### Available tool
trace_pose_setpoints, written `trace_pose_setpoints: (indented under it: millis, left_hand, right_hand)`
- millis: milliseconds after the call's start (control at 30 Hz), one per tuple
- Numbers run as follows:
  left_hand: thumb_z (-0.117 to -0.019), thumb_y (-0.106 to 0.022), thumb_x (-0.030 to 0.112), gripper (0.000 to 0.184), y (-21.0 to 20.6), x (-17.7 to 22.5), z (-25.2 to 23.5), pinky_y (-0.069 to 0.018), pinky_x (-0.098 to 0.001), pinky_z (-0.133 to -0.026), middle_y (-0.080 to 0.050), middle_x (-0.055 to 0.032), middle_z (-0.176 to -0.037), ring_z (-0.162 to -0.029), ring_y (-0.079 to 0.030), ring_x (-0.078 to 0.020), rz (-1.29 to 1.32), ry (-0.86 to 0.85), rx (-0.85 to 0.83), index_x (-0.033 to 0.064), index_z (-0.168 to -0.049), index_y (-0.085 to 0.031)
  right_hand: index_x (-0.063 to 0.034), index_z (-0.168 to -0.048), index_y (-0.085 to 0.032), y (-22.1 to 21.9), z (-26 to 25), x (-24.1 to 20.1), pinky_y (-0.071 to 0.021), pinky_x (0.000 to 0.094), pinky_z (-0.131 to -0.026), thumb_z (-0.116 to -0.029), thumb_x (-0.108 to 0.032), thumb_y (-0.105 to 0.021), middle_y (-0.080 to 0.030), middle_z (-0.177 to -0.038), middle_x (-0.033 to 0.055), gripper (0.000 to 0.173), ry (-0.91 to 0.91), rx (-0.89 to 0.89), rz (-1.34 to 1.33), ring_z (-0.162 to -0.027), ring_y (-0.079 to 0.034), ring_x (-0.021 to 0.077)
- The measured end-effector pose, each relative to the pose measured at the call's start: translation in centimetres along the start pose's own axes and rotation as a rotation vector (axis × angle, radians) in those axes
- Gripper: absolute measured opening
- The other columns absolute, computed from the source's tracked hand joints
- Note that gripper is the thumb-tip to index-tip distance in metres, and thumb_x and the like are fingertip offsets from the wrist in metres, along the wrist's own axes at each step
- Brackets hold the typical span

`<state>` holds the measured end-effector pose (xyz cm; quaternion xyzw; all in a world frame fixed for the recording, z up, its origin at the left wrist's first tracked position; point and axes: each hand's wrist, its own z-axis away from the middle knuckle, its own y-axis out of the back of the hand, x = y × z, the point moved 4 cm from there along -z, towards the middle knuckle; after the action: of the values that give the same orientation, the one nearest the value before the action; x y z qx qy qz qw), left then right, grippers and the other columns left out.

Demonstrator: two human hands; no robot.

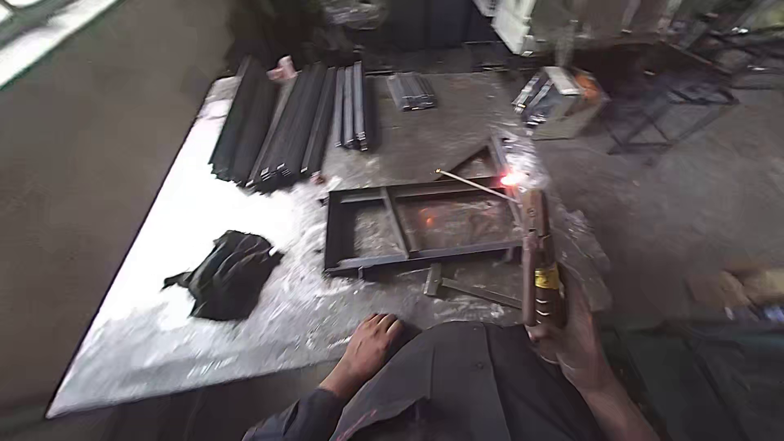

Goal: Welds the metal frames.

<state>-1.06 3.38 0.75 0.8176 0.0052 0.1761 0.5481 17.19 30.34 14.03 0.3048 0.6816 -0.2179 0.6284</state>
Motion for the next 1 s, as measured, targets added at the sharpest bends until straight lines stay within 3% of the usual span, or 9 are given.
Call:
trace_pose_setpoints:
  millis: [100, 233, 367, 533, 700, 800, 867, 933, 1000]
  left_hand:
    - [-0.0998, -0.054, 0.011, 0.018, 0.4, 0.0, 0.3, -0.0605, -0.0451, -0.076, -0.072, -0.0121, -0.087, -0.084, -0.073, -0.0290, 0.078, 0.026, -0.044, 0.0055, -0.091, -0.068]
    - [-0.1008, -0.056, 0.016, 0.021, 1.5, -0.6, 1.0, -0.0587, -0.0405, -0.069, -0.070, -0.0101, -0.078, -0.075, -0.072, -0.0259, 0.094, 0.028, 0.132, 0.0065, -0.085, -0.067]
    - [-0.0950, -0.066, 0.022, 0.016, 6.6, -3.4, 6.9, -0.0611, -0.0424, -0.075, -0.073, -0.0100, -0.089, -0.083, -0.073, -0.0250, -0.009, 0.373, 0.269, 0.0078, -0.095, -0.073]
    - [-0.0977, -0.066, 0.024, 0.040, 16.2, -11.9, 18.1, -0.0538, -0.0625, -0.093, -0.066, -0.0351, -0.119, -0.105, -0.067, -0.0517, -0.276, 1.039, 0.479, -0.0083, -0.121, -0.068]
    - [-0.0922, -0.070, 0.041, 0.079, 18.0, -16.8, 25.2, -0.0272, -0.0434, -0.124, -0.037, -0.0323, -0.157, -0.150, -0.034, -0.0409, -0.265, 1.664, 0.886, -0.0029, -0.152, -0.043]
    - [-0.0961, -0.070, 0.025, 0.079, 15.9, -18.8, 26.3, -0.0339, -0.0357, -0.121, -0.038, -0.0277, -0.158, -0.147, -0.040, -0.0295, 0.075, 1.853, 1.286, -0.0056, -0.157, -0.030]
    - [-0.1046, -0.060, 0.021, 0.039, 14.5, -20.0, 24.1, -0.0547, -0.0363, -0.098, -0.065, -0.0230, -0.129, -0.116, -0.066, -0.0224, 0.280, 1.888, 1.520, -0.0071, -0.132, -0.056]
    - [-0.1092, -0.051, 0.031, 0.041, 13.3, -21.0, 24.1, -0.0572, -0.0382, -0.090, -0.071, -0.0198, -0.117, -0.105, -0.071, -0.0207, 0.331, 1.962, 1.392, -0.0066, -0.119, -0.065]
    - [-0.1099, -0.045, 0.043, 0.060, 13.4, -20.8, 24.0, -0.0482, -0.0435, -0.107, -0.061, -0.0255, -0.136, -0.127, -0.061, -0.0283, 0.299, 2.048, 1.158, -0.0093, -0.137, -0.054]
  right_hand:
    - [-0.0138, -0.161, -0.011, -3.8, -1.4, -0.8, -0.0570, 0.0300, -0.046, -0.0808, -0.061, -0.079, -0.063, -0.105, 0.0039, 0.115, -0.056, -0.156, -0.173, -0.058, -0.062, 0.0134]
    - [-0.0074, -0.162, -0.017, -8.9, -3.6, -3.9, -0.0566, 0.0277, -0.044, -0.1044, -0.044, -0.053, -0.064, -0.095, 0.0036, 0.077, -0.022, -0.259, -0.020, -0.054, -0.061, 0.0127]
    - [-0.0139, -0.162, -0.029, -12.5, -5.8, -7.0, -0.0554, 0.0269, -0.045, -0.1042, -0.024, -0.057, -0.065, -0.093, 0.0061, 0.065, -0.056, -0.412, -0.008, -0.053, -0.059, 0.0142]
    - [-0.0270, -0.161, -0.032, -14.4, -7.6, -8.3, -0.0582, 0.0269, -0.051, -0.1029, -0.027, -0.058, -0.067, -0.103, 0.0046, 0.064, -0.026, -0.503, 0.169, -0.061, -0.064, 0.0135]
    - [-0.0174, -0.159, -0.038, -14.5, -8.3, -5.8, -0.0577, 0.0255, -0.051, -0.1016, -0.026, -0.061, -0.069, -0.104, 0.0034, 0.062, -0.032, -0.525, 0.228, -0.061, -0.064, 0.0103]
    - [-0.0130, -0.157, -0.041, -14.4, -9.0, -5.1, -0.0568, 0.0253, -0.052, -0.1017, -0.028, -0.060, -0.070, -0.107, 0.0034, 0.060, 0.032, -0.551, 0.294, -0.060, -0.062, 0.0083]
    - [-0.0134, -0.156, -0.043, -14.3, -9.5, -4.8, -0.0558, 0.0245, -0.052, -0.1023, -0.031, -0.060, -0.071, -0.106, 0.0020, 0.059, 0.104, -0.562, 0.352, -0.059, -0.061, 0.0064]
    - [-0.0142, -0.156, -0.045, -14.1, -9.6, -4.0, -0.0566, 0.0240, -0.055, -0.1029, -0.032, -0.059, -0.071, -0.111, 0.0022, 0.058, 0.150, -0.580, 0.393, -0.063, -0.063, 0.0055]
    - [-0.0131, -0.155, -0.047, -14.0, -9.8, -3.5, -0.0565, 0.0226, -0.058, -0.1029, -0.031, -0.060, -0.070, -0.117, 0.0038, 0.056, 0.196, -0.590, 0.408, -0.067, -0.063, 0.0040]
